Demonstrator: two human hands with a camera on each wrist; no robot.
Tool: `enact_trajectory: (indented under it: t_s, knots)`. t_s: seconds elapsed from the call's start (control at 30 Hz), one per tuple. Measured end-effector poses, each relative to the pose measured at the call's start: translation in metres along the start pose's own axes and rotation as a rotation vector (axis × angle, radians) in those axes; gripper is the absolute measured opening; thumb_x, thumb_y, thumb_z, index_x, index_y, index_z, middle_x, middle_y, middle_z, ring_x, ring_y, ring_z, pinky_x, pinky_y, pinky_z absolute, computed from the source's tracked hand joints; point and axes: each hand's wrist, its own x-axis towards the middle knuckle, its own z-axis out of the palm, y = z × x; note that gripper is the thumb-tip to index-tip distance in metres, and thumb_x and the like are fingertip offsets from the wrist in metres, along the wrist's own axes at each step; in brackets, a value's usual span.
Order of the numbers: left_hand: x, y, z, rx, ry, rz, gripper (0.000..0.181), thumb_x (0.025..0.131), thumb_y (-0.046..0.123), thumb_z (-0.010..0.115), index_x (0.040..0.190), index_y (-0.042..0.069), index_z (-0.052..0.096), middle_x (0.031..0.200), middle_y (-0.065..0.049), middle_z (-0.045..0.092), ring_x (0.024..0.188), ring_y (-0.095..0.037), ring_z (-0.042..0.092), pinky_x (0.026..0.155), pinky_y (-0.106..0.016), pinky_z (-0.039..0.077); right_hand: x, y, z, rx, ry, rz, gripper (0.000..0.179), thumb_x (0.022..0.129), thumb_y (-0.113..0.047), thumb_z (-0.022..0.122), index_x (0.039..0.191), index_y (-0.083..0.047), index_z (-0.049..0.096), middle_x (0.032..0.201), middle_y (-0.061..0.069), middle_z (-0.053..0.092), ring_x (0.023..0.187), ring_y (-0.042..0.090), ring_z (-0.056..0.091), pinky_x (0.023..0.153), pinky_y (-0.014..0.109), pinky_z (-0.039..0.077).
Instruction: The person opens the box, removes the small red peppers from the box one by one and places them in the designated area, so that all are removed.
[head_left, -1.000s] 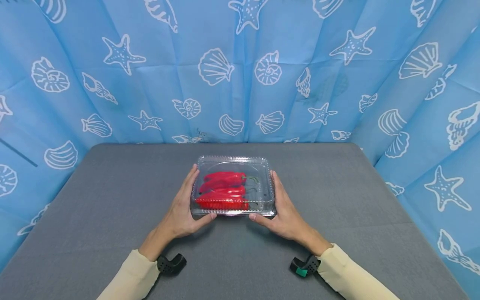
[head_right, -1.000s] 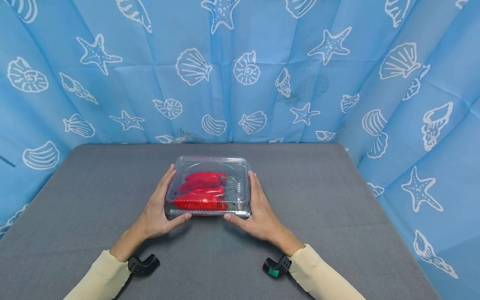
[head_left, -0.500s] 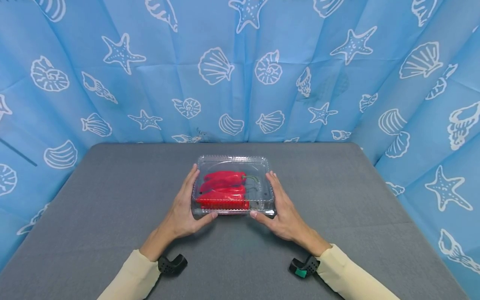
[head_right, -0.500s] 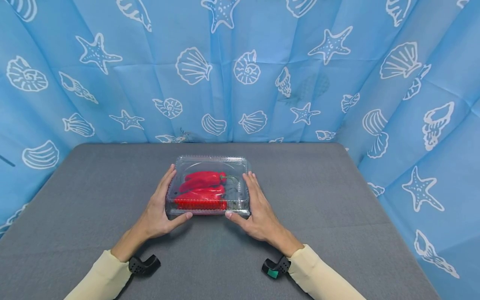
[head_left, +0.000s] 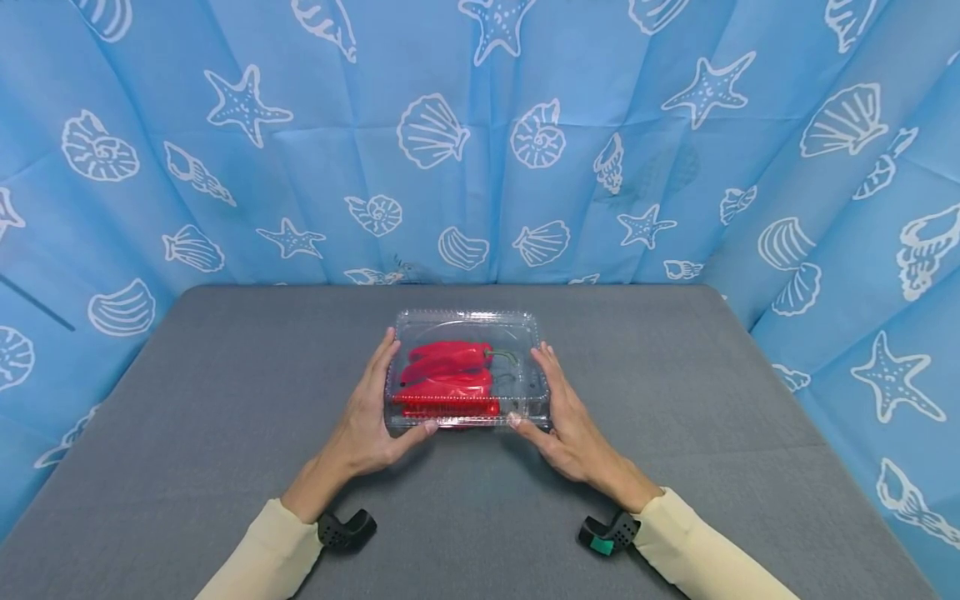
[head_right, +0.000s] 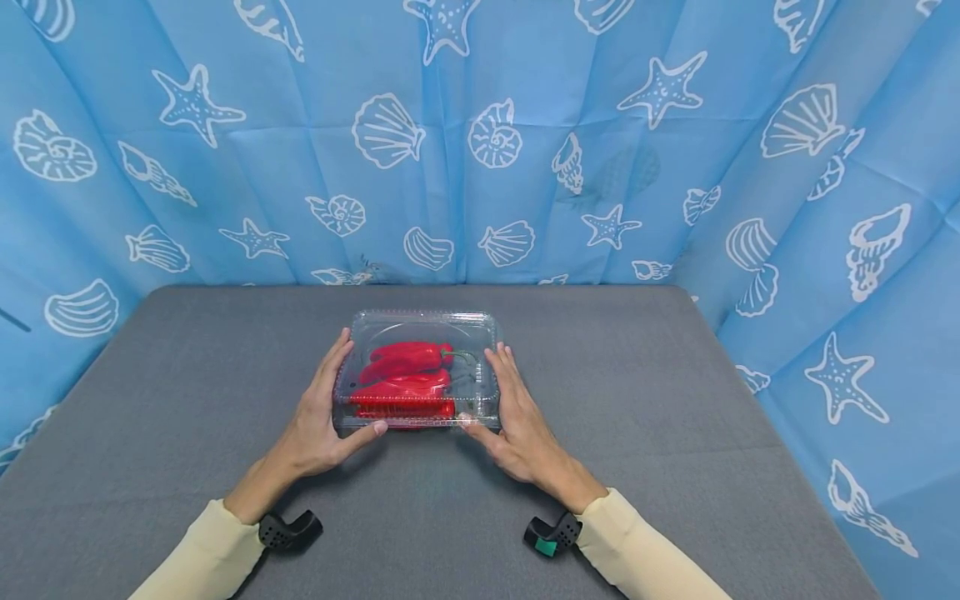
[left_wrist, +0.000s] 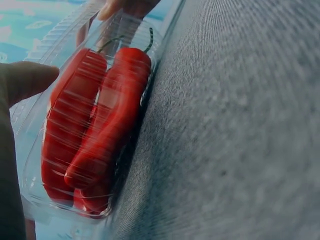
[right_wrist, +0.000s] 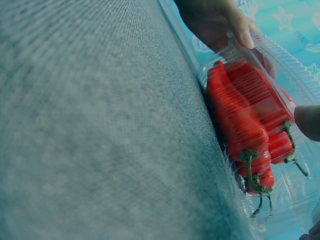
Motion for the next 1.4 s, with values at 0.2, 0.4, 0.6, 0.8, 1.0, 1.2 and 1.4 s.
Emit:
enact_trajectory:
  t_s: [0.2,0.4,0.6,0.8,1.0,1.2,1.4]
  knots:
    - [-0.0007,-0.0018,0.0021,-0.01,0.02,0.007,0.108,0.077,0.036,0.081,0.161,0.012,0.018,0.169,-0.013,0.014,0.153,-0.029,0.02,0.112,-0.072,0.03,-0.0002,-0.0002,-0.0002,0.001,-0.006,0.003,0.089,0.094,-0.034,0.068,0.162,-0.01,0.015,0.168,0.02,0.007,0.154,0.04,0.009,0.112,0.076,0.018]
    - [-0.0004,-0.0028,0.0036,-0.025,0.034,0.018,0.105,0.079,0.032,0.08,0.161,0.009,0.019,0.168,-0.015,0.015,0.153,-0.032,0.02,0.112,-0.072,0.028,0.0004,-0.0028,-0.0019,0.006,-0.011,0.015,0.09,0.093,-0.03,0.069,0.162,-0.01,0.015,0.167,0.023,0.009,0.154,0.038,0.009,0.114,0.074,0.018]
    - [0.0002,-0.0031,0.0035,-0.035,0.041,0.024,0.102,0.081,0.028,0.08,0.16,0.007,0.019,0.168,-0.017,0.015,0.153,-0.032,0.02,0.113,-0.071,0.027,0.0008,-0.0052,-0.0023,0.014,-0.021,0.036,0.09,0.093,-0.027,0.069,0.162,-0.013,0.013,0.168,0.022,0.008,0.155,0.035,0.008,0.115,0.073,0.017]
    - [-0.0004,-0.0031,0.0029,-0.052,0.04,0.033,0.097,0.085,0.025,0.077,0.161,0.008,0.019,0.169,-0.016,0.013,0.153,-0.032,0.02,0.114,-0.071,0.027,0.0006,-0.0064,-0.0029,0.022,-0.029,0.045,0.089,0.093,-0.026,0.069,0.161,-0.008,0.014,0.168,0.021,0.006,0.155,0.035,0.007,0.116,0.072,0.016]
    - [0.0003,-0.0045,0.0026,-0.037,0.052,0.079,0.086,0.092,0.018,0.07,0.16,0.004,0.02,0.168,-0.017,0.013,0.152,-0.035,0.021,0.118,-0.063,0.026,0.0004,-0.0063,-0.0032,0.029,-0.033,0.057,0.088,0.094,-0.026,0.068,0.161,-0.006,0.015,0.169,0.019,0.005,0.155,0.034,0.007,0.116,0.072,0.016]
    - [-0.0004,-0.0057,0.003,-0.014,0.073,0.108,0.08,0.094,0.008,0.066,0.159,0.001,0.02,0.167,-0.02,0.016,0.152,-0.035,0.023,0.124,-0.042,0.022,0.0007,-0.0065,-0.0031,0.028,-0.035,0.059,0.088,0.094,-0.026,0.068,0.161,-0.006,0.014,0.169,0.018,0.005,0.155,0.034,0.007,0.116,0.072,0.015]
    - [-0.0009,-0.0062,0.0039,-0.011,0.089,0.124,0.076,0.095,0.004,0.064,0.158,-0.002,0.021,0.168,-0.019,0.015,0.152,-0.036,0.023,0.124,-0.025,0.013,0.0007,-0.0065,-0.0032,0.026,-0.033,0.053,0.088,0.094,-0.026,0.068,0.161,-0.006,0.014,0.168,0.021,0.006,0.155,0.034,0.006,0.116,0.072,0.015]
